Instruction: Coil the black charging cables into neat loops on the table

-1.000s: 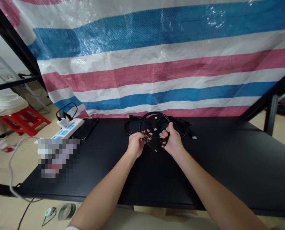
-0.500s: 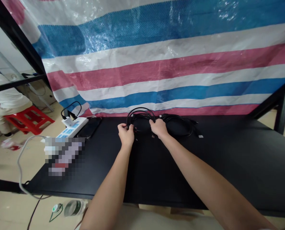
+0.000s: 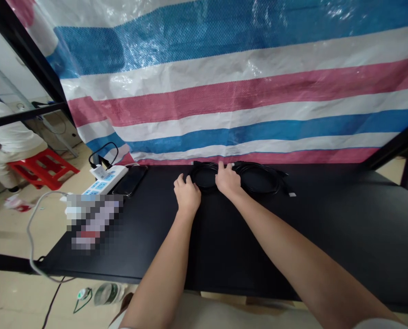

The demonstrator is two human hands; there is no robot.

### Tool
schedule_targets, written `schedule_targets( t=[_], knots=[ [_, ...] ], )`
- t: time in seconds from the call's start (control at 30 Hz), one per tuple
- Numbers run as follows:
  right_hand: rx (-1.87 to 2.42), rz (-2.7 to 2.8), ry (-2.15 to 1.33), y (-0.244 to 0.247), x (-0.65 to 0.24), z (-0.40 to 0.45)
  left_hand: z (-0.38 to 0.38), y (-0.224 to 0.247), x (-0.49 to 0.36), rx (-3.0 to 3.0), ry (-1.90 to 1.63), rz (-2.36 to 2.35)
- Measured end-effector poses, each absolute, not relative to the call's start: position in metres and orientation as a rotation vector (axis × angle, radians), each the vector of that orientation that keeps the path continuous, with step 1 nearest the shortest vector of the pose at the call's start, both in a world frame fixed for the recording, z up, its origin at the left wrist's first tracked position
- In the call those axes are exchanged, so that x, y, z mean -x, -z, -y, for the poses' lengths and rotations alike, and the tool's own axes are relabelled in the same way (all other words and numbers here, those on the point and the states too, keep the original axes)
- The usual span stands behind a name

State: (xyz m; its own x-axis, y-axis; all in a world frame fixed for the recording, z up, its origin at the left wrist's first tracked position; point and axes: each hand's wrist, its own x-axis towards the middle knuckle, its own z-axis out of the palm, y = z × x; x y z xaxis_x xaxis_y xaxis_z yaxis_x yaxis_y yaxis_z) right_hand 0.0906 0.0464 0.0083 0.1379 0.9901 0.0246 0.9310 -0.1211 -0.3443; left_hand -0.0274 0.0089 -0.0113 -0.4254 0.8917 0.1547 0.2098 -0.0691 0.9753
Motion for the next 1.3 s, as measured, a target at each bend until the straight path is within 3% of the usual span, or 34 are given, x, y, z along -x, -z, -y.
schedule_targets(
  t=[0.2, 0.37, 0.6, 0.97, 1.3],
  knots=[
    [1.965, 2.225, -0.093, -0.006, -0.1, -0.042, -0.007, 0.009, 0.024, -1.418, -1.296, -1.377],
    [1.823, 2.242, -0.047, -0.004, -0.108, -0.034, -0.009, 0.011, 0.023, -1.267, -1.377, -1.307],
    [1.766, 1.955, 0.068, -0.004, -0.153, -0.019, -0.014, 0.024, 0.026, -1.646, -1.297, -1.291],
    [2.334, 1.236, -0.166, 0.004, -0.247, -0.011, -0.009, 0.019, 0.022, -1.768, -1.237, -1.279],
    [2.214, 1.075, -0.213, 0.008, -0.248, -0.017, -0.013, 0.027, 0.026, -1.917, -1.316, -1.359]
  ],
)
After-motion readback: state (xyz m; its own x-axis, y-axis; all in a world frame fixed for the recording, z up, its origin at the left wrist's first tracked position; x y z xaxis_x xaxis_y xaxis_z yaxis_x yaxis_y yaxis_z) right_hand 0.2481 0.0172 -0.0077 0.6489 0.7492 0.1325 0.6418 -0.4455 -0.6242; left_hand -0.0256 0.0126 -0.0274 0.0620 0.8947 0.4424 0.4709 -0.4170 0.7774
